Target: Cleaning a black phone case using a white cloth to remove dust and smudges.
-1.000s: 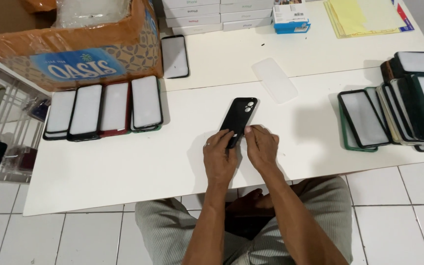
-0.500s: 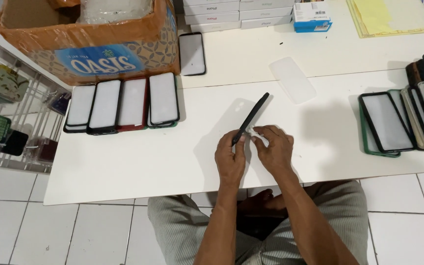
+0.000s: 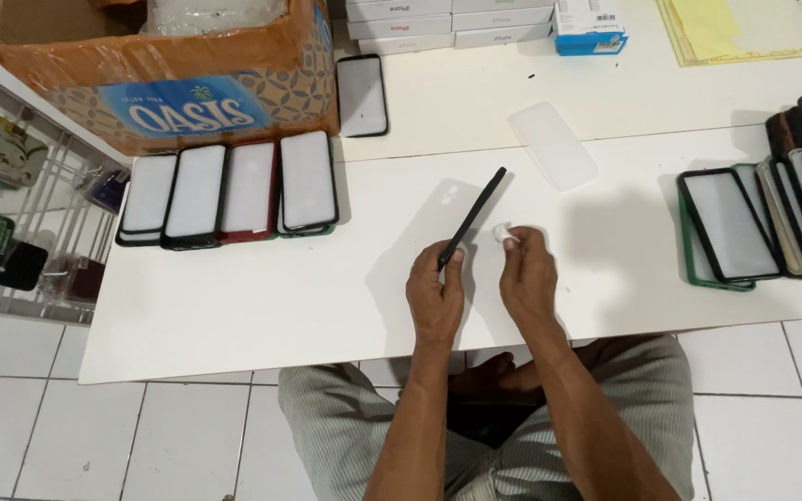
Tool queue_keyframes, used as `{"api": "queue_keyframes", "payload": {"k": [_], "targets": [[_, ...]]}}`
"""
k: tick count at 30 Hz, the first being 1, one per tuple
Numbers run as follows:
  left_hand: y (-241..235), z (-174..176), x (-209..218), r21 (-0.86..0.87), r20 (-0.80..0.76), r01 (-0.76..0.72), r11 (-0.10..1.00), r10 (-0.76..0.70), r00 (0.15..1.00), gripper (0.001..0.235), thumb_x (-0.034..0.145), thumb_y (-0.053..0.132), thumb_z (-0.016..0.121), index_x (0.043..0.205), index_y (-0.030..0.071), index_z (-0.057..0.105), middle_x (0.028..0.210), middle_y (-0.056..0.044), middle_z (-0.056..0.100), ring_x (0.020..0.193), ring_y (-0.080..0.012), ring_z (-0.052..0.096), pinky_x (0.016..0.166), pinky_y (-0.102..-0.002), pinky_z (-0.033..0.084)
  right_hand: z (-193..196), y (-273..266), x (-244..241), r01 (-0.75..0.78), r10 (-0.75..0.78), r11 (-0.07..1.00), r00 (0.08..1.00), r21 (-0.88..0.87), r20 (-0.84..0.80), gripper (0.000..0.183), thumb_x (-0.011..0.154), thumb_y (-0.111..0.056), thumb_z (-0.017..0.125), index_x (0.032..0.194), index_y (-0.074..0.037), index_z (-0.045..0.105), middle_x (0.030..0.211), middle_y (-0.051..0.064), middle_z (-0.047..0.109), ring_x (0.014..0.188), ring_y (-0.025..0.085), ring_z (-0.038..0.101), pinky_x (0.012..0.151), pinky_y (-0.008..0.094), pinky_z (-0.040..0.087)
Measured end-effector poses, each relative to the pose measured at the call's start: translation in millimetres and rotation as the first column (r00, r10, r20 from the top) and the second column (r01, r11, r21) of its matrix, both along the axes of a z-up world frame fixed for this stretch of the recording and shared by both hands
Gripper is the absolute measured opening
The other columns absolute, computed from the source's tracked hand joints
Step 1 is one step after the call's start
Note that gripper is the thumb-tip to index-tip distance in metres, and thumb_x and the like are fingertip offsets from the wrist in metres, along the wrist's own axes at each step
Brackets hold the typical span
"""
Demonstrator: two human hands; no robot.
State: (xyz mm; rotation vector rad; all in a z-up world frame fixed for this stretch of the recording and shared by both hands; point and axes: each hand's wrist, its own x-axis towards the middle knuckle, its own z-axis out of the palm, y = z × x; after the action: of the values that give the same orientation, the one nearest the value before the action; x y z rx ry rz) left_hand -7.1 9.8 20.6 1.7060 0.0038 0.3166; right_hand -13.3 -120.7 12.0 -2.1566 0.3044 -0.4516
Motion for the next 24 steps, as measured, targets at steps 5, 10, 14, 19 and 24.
{"api": "queue_keyframes", "payload": {"k": [5,10,14,19,24], "targets": [[-1,-2,-1,-0.005,0.001,-0.008,1.000,0.008,1.000,0.018,0.102,0.023,0.063,0.109,0.009,0.072,0.094,-0.008,0.072,0.093,-0.0229,0.068,0.089,-0.040,0.053,-13,-5,2,0.009,-0.040,0.986,0.982,0.165,0.185,0.006,0.114,-0.014,0.047,0.117,-0.009,0.045,0.083,0.003,0.064,0.081,0.017,0.061,0.076,0.034,0.046],[0,-2,0,0.007,0.002,-0.008,1.000,0.008,1.000,0.017,0.102,0.022,0.063,0.109,0.010,0.072,0.093,-0.007,0.072,0.092,-0.0220,0.068,0.088,-0.039,0.053,-11,-12,2,0.037,-0.085,0.956,0.984,0.291,0.155,0.015,0.107,-0.013,0.065,0.112,-0.007,0.052,0.090,0.006,0.066,0.086,0.016,0.063,0.080,0.033,0.051],[0,-5,1,0.017,0.012,-0.004,1.000,0.003,1.000,0.017,0.103,0.022,0.063,0.109,0.009,0.072,0.093,-0.007,0.072,0.091,-0.0222,0.068,0.088,-0.040,0.053,7,-6,-2,-0.001,-0.056,0.937,0.987,0.350,0.152,0.043,0.095,0.005,0.066,0.135,-0.002,0.051,0.120,0.013,0.052,0.103,0.024,0.059,0.091,0.039,0.052],[0,-2,1,0.027,0.028,-0.007,1.000,0.006,1.000,0.017,0.102,0.022,0.064,0.109,0.009,0.071,0.092,-0.007,0.072,0.091,-0.0228,0.068,0.087,-0.040,0.053,-13,-17,0,0.017,-0.096,0.911,0.980,0.412,0.174,0.044,0.098,0.006,0.060,0.139,0.003,0.046,0.115,0.009,0.042,0.101,0.019,0.056,0.092,0.038,0.054],[1,1,0,0.021,0.011,0.007,1.000,-0.007,1.000,0.017,0.103,0.022,0.063,0.109,0.008,0.071,0.091,-0.008,0.072,0.090,-0.0233,0.068,0.087,-0.041,0.053,-16,-15,1,0.000,-0.065,0.895,0.989,0.446,0.131,0.017,0.107,-0.010,0.058,0.122,-0.004,0.054,0.098,0.007,0.062,0.089,0.017,0.066,0.082,0.034,0.055]]}}
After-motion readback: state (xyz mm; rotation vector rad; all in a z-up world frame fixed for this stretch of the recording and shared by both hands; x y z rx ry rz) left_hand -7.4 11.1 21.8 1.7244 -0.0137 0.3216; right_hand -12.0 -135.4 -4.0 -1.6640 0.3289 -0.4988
